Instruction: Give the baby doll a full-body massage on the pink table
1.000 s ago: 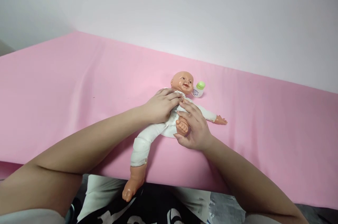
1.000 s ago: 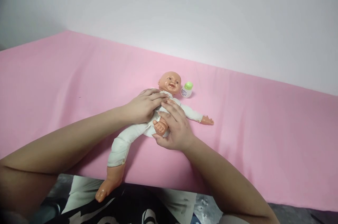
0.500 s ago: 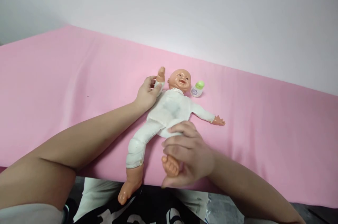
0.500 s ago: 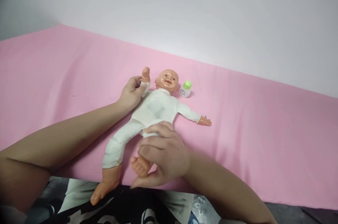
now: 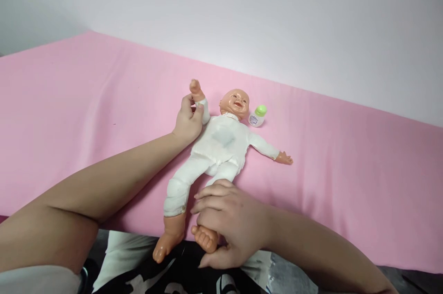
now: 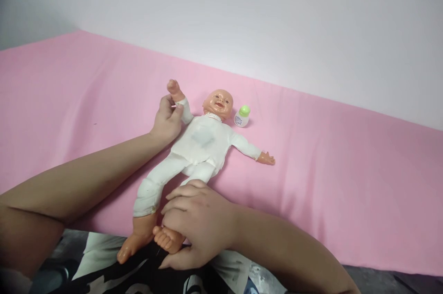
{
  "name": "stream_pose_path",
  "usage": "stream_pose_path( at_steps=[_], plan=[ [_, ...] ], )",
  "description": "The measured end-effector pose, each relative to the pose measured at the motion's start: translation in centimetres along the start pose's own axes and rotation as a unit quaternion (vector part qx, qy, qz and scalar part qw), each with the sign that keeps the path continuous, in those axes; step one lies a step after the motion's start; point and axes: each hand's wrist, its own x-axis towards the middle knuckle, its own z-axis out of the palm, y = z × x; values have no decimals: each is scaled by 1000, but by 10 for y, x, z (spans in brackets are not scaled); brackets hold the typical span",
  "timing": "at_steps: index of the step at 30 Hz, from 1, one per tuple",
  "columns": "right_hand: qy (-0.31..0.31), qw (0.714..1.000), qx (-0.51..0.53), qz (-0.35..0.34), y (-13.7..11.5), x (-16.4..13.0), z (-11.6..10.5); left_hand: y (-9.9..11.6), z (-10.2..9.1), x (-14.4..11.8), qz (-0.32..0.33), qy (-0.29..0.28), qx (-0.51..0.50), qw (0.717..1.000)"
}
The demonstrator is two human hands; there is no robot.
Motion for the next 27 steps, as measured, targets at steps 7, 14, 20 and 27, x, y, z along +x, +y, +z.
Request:
stream_pose_path(
  at_steps=[7,14,20,27],
  plan=[
    [190,972,-131,35,4,-9,-15,19,-3,-17,283,-175,155,930],
    [278,934,-152,168,55,-18,-22,16,-3,-12,269,-258,190,908],
    [276,941,-144,131,63,-21,-27,18,-2,-12,218,-266,144,928],
    [191,962,-189,54,20,-12,-16,-3,3,2,-4,-88,32,996]
  ],
)
